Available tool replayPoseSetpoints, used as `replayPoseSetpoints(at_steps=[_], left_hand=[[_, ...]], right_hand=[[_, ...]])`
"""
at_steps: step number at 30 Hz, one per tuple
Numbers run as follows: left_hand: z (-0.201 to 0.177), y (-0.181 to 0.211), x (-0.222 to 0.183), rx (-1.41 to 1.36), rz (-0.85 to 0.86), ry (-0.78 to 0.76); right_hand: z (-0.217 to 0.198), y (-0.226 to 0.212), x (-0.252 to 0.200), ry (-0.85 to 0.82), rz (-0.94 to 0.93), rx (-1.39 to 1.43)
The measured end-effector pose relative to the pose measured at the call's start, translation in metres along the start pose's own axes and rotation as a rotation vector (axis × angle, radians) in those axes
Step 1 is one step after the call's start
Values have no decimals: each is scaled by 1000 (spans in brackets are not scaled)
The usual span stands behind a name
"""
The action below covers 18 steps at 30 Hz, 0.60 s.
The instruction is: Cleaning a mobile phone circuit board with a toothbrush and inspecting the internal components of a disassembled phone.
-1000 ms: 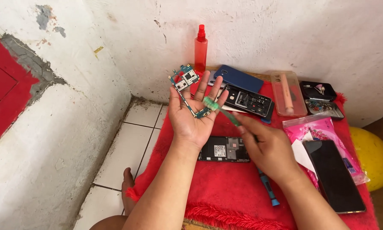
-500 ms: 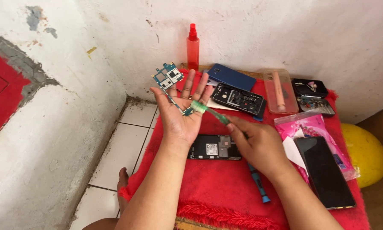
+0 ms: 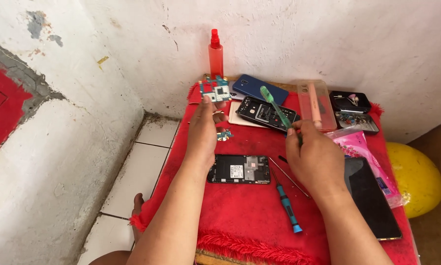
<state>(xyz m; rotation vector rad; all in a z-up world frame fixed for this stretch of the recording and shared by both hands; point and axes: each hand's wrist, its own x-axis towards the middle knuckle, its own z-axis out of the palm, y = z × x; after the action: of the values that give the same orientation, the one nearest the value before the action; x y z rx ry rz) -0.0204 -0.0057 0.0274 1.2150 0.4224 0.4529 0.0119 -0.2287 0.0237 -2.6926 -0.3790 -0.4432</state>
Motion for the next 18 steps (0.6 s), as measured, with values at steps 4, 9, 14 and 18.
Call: replayPoseSetpoints(at_steps=[4,9,14,18], left_hand=[[2,-4,2,8,29,-9],[-5,-8,7,-42,41,-37],[-5,-2,3,-88,37,-50],[-7,-1,2,-144,47,-5]], right_hand=[[-4,-8,2,-158,32,-13],[-8,-12,3,-310,87,-36],[-11,-18,5,-399,119,-55],[-13,-20,3,-354,99,-6]])
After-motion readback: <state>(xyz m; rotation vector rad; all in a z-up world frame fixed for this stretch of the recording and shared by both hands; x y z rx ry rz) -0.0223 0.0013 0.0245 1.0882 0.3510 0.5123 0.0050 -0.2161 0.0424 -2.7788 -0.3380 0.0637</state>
